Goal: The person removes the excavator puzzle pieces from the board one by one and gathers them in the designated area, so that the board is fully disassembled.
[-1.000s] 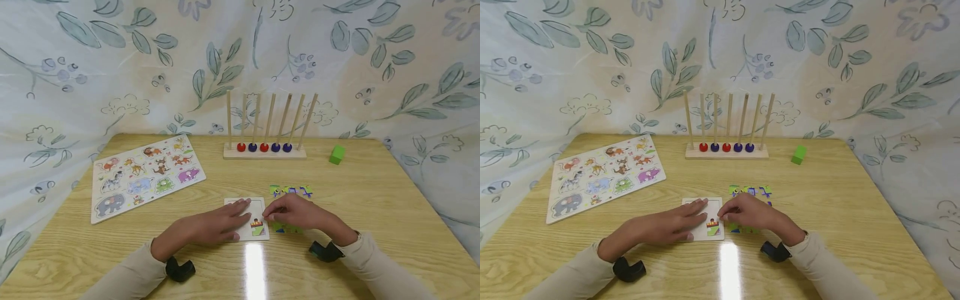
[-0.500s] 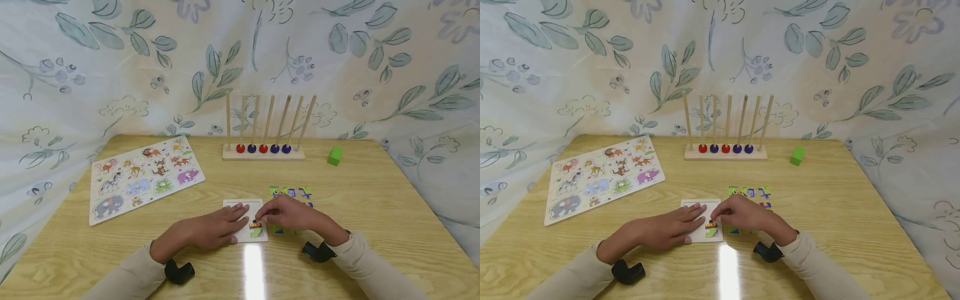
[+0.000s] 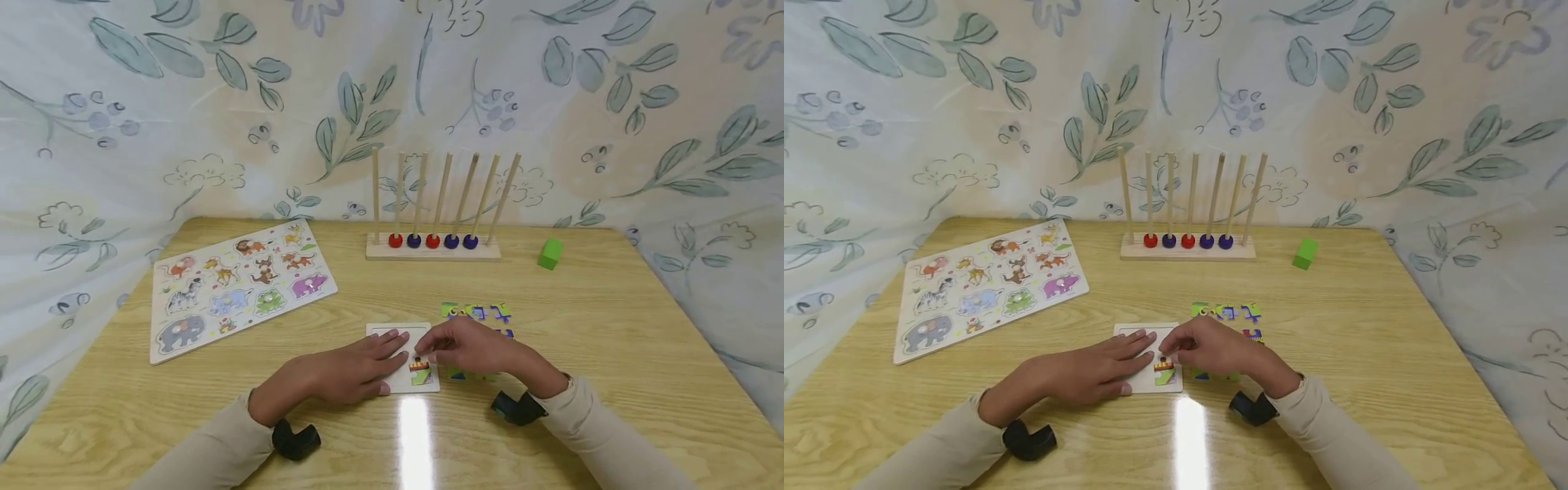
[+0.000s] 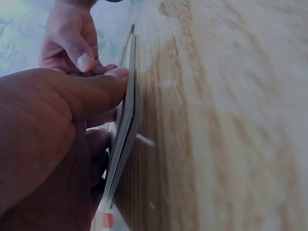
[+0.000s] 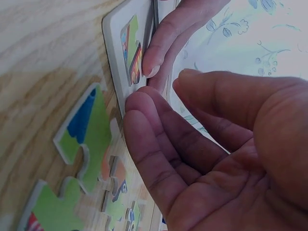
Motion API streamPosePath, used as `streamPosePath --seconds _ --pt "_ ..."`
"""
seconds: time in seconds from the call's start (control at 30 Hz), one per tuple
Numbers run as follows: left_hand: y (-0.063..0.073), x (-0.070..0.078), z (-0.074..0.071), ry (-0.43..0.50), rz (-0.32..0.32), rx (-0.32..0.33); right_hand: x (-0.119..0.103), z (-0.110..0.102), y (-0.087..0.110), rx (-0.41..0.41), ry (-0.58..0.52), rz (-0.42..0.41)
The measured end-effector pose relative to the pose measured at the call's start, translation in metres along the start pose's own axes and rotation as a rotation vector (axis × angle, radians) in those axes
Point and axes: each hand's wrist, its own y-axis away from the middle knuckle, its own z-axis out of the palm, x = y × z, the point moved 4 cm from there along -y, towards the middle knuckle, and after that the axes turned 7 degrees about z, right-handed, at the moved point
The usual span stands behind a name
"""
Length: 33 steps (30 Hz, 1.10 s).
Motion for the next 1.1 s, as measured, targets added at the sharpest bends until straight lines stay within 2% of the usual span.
streamPosePath --seconds 0.27,0.67,1.1 --pt "-0.0028 -0.0009 -0.0003 0.003 0.0 0.002 0.001 -0.0021 -0.0001 -0.003 -0.003 0.03" --pt "-0.0014 -0.0014 0.0001 0.011 0.023 0.016 -0.0006 0.0003 -0.0036 -0.04 0.004 -0.02" --pt "-0.0028 -0.0031 0.0008 0.016 0.025 0.028 0.0001 -0.002 -0.0047 -0.074 -0.067 -0.002"
